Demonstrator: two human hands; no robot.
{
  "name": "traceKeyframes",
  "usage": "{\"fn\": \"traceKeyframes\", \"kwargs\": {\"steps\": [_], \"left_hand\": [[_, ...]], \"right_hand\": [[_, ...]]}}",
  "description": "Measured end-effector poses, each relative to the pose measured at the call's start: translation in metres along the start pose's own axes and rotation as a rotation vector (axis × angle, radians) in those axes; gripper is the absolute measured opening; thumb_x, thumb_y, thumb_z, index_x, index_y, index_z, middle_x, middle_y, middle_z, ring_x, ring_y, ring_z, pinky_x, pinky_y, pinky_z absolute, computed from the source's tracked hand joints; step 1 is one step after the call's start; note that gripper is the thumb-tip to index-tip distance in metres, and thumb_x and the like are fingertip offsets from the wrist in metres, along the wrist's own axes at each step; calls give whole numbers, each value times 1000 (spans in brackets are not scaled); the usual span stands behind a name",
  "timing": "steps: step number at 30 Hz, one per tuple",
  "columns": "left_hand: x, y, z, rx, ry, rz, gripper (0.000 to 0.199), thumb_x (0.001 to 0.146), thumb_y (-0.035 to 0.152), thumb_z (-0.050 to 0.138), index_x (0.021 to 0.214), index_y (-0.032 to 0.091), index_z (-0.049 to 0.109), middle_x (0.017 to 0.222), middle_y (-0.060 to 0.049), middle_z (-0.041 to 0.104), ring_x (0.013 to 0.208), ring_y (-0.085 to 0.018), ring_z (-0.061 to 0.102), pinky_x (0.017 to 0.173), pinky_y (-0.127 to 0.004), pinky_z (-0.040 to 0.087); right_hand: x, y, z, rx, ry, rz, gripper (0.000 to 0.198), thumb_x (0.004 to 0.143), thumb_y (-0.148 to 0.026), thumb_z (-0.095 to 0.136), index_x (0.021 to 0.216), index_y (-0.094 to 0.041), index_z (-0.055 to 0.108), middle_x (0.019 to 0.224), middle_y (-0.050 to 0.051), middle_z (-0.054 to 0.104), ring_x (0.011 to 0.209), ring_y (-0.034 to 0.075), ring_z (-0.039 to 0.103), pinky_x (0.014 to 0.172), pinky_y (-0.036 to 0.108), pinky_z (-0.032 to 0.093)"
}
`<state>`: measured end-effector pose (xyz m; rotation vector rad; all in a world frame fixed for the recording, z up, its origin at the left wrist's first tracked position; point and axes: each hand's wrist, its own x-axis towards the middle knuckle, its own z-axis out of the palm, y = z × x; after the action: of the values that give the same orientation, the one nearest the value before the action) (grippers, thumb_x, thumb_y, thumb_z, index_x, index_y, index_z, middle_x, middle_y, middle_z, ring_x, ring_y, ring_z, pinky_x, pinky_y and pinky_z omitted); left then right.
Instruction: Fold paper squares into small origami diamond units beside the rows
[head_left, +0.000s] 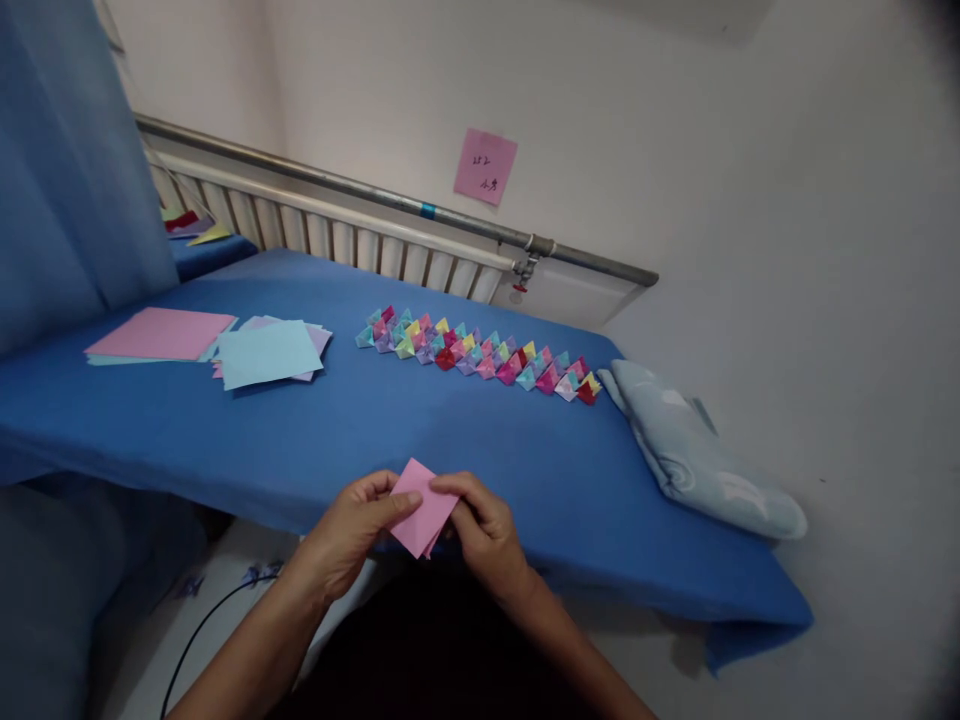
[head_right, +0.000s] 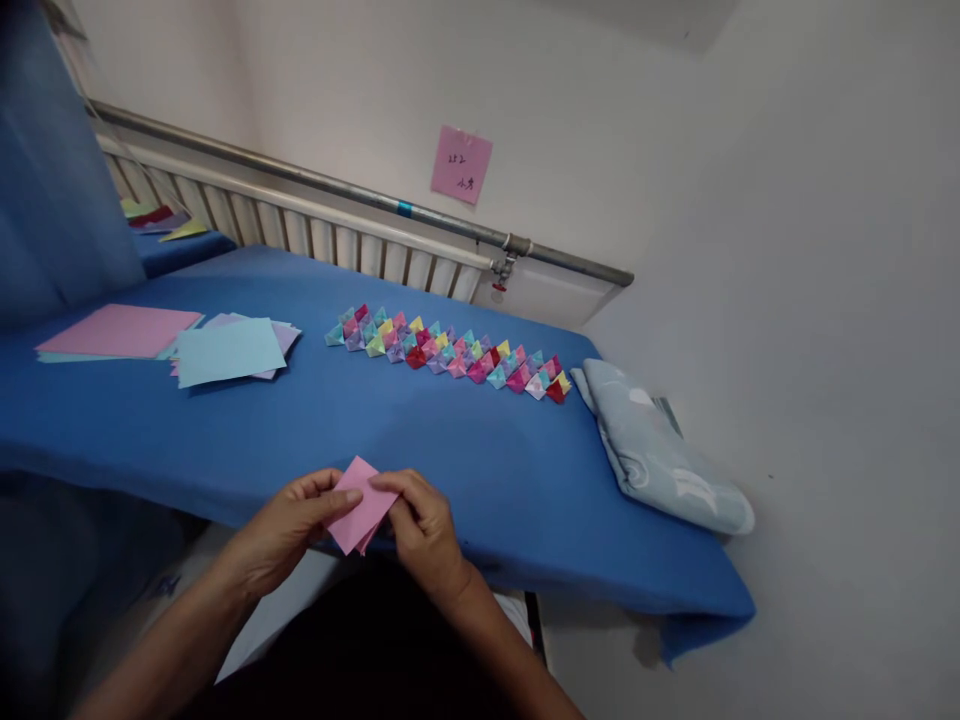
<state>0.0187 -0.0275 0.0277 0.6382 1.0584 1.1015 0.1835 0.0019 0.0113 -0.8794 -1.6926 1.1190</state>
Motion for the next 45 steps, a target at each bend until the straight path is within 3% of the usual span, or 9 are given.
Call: {"fn": "traceKeyframes", "kwargs": {"steps": [4, 6, 9, 13, 21, 29, 37, 42, 45], "left_hand": [[-8, 6, -1, 208, 62, 116, 29, 63, 41, 72, 66, 16, 57, 59, 4, 54, 55, -10, 47, 56, -21, 36], [-12, 7, 0, 287, 45, 155, 29, 66, 43, 69, 66, 17, 55, 60, 5, 51, 56, -11, 46, 56, -22, 35], [-16, 7, 2, 406, 27, 205, 25, 71, 41, 65, 67, 18, 56, 62, 4, 49, 59, -11, 44, 56, -22, 34], [-20, 5, 3, 513, 51, 266, 21, 75, 37, 62, 65, 18, 58, 62, 4, 53, 61, -13, 48, 58, -22, 36], [-23, 9, 6, 776, 62, 415, 19, 80, 30, 56, 65, 21, 63, 64, 3, 60, 63, -14, 54, 61, -23, 38], [-30, 13, 1, 723, 24, 378, 21, 81, 37, 56, 70, 21, 64, 68, 2, 61, 67, -14, 55, 64, -23, 39], [-33, 11, 2, 710, 28, 378, 27, 84, 41, 54, 70, 21, 65, 69, 2, 63, 68, -14, 55, 65, -23, 40], [-32, 10, -2, 740, 62, 388, 31, 84, 44, 53, 69, 20, 66, 67, 1, 61, 67, -15, 55, 64, -24, 39], [-28, 12, -4, 723, 3, 328, 30, 82, 44, 55, 67, 20, 64, 65, 2, 59, 65, -14, 52, 62, -24, 39]], "right_hand": [[3, -9, -7, 106, 118, 147, 29, 85, -25, 47, 111, -22, 60, 98, 6, 66, 81, 16, 63, 69, 27, 52], [6, -18, -8, 13, 53, 175, 27, 85, -30, 51, 107, -21, 62, 97, 6, 67, 86, 17, 62, 75, 29, 51], [7, -29, -6, -84, -86, 160, 19, 81, -32, 60, 94, -20, 67, 84, 1, 67, 79, 15, 60, 74, 26, 48], [4, -33, -5, -86, -97, 130, 19, 85, -34, 57, 76, -20, 67, 70, -2, 62, 67, 11, 56, 67, 23, 46], [7, -40, -5, -149, -102, 30, 8, 80, -26, 64, 85, -22, 69, 80, -1, 65, 77, 13, 59, 73, 25, 45], [7, -39, -10, -99, -55, 55, 13, 83, -30, 60, 78, -21, 68, 72, -1, 62, 68, 12, 56, 63, 23, 44], [9, -48, -6, -142, -78, 37, 15, 82, -30, 61, 74, -20, 67, 72, -1, 63, 69, 11, 56, 67, 22, 43], [9, -44, -4, -106, -31, 131, 18, 82, -31, 59, 70, -19, 65, 68, -1, 62, 66, 12, 55, 64, 23, 42], [12, -44, -2, -150, -40, 145, 19, 82, -32, 59, 69, -19, 65, 67, -1, 62, 66, 12, 55, 64, 23, 42]]}}
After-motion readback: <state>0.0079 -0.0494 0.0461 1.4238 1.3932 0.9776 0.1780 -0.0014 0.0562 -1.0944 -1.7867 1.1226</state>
